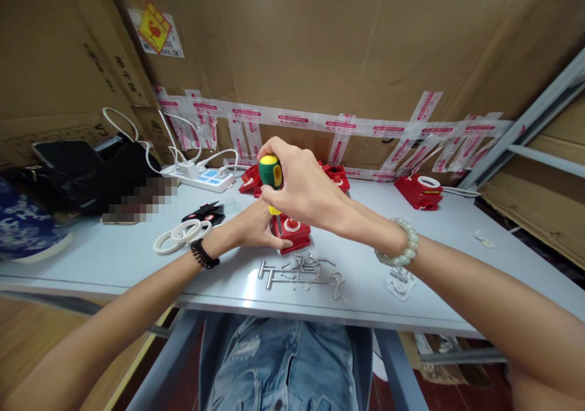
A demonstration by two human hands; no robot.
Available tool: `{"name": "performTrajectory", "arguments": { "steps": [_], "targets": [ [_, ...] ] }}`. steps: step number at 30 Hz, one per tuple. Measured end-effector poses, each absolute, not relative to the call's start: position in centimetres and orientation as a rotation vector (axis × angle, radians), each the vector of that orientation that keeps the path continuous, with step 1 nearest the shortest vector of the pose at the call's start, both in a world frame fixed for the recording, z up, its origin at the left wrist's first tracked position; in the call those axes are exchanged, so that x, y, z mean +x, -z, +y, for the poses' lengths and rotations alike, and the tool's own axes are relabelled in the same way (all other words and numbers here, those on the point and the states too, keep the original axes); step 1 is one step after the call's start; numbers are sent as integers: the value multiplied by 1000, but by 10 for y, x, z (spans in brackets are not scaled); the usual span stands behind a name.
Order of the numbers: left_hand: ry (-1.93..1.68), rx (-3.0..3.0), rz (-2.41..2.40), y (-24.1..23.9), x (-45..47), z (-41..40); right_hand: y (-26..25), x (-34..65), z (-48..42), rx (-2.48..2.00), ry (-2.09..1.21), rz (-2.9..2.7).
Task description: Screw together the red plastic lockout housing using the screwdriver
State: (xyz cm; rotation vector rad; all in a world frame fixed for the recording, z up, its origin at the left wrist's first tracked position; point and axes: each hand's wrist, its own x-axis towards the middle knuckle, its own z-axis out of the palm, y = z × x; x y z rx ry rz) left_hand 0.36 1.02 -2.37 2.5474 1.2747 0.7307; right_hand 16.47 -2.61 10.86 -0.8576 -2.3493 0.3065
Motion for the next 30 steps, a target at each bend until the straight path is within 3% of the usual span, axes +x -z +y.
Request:
{"name": "performTrajectory", "arguments": {
  "steps": [9, 20, 30],
  "targets": [
    [-671, 2601, 1336, 24, 2, 12, -126, 178, -36, -898, -266, -2306],
    [-646, 2627, 1399, 19, 6, 6, -93, 190, -29, -991, -243, -2328],
    [-700, 2601, 1380, 24, 5, 8, -115, 202, -39, -888, -179, -2212]
  ]
}}
